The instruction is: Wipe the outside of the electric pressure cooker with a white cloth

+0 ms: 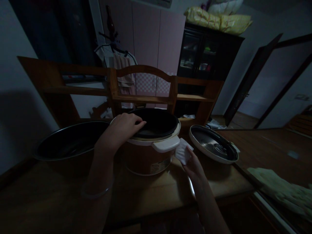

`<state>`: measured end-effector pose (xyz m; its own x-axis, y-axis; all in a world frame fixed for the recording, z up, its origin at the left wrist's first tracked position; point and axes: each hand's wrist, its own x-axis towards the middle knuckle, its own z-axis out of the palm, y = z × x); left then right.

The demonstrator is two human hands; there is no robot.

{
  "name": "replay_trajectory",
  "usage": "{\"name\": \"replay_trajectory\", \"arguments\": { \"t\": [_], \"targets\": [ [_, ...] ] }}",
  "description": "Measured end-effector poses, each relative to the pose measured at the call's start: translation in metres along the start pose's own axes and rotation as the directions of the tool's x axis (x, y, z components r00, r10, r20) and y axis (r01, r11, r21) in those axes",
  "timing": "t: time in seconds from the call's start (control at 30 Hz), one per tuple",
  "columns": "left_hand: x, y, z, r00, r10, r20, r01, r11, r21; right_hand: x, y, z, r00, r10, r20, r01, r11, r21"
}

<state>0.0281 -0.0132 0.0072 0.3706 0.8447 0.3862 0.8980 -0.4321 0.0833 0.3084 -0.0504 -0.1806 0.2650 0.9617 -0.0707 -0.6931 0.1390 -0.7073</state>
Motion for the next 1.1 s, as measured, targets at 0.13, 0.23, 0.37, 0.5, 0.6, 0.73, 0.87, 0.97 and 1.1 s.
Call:
{"name": "replay_trajectory", "arguments": {
  "t": [0.13, 0.23, 0.37, 0.5, 0.6, 0.73, 0.87, 0.97, 1.1],
  "targets": [
    [0.001, 0.000, 0.001, 1.000, -0.001, 0.000, 0.001, 1.000, 0.019, -0.001, -0.002, 0.004, 0.999, 0.038, -0.034, -0.037, 0.999, 0.022],
    [0.002, -0.001, 0.001, 1.000, 0.004, 0.001, -0.004, 1.000, 0.016, -0.004, -0.003, 0.008, 0.998, 0.049, -0.050, -0.048, 0.998, 0.028],
    [0.002, -0.003, 0.002, 1.000, 0.026, 0.000, -0.026, 1.000, 0.009, -0.011, -0.003, 0.013, 0.996, 0.052, -0.073, -0.050, 0.998, 0.030],
    [0.002, -0.003, 0.002, 1.000, 0.013, 0.010, -0.013, 1.000, 0.007, -0.012, -0.001, 0.012, 0.994, 0.035, -0.100, -0.031, 0.999, 0.043],
    [0.001, -0.001, 0.001, 1.000, 0.009, 0.009, -0.009, 1.000, 0.007, -0.010, -0.001, 0.009, 0.991, 0.005, -0.137, 0.002, 0.998, 0.056],
    [0.000, 0.000, 0.000, 1.000, 0.008, 0.010, -0.008, 1.000, 0.028, -0.009, -0.002, 0.005, 0.988, 0.007, -0.152, 0.001, 0.999, 0.051],
    [0.000, 0.002, -0.001, 1.000, 0.017, 0.018, -0.018, 0.998, 0.059, -0.011, -0.003, 0.004, 0.990, 0.024, -0.141, -0.019, 0.999, 0.034],
    [-0.001, 0.004, -0.002, 1.000, 0.014, 0.011, -0.015, 0.997, 0.074, -0.011, -0.007, 0.003, 0.994, 0.014, -0.105, -0.012, 1.000, 0.017],
    [-0.002, 0.005, -0.001, 1.000, 0.029, 0.007, -0.029, 0.988, 0.151, -0.005, -0.012, 0.000, 0.996, -0.081, -0.033, 0.081, 0.997, -0.018]
  ]
}}
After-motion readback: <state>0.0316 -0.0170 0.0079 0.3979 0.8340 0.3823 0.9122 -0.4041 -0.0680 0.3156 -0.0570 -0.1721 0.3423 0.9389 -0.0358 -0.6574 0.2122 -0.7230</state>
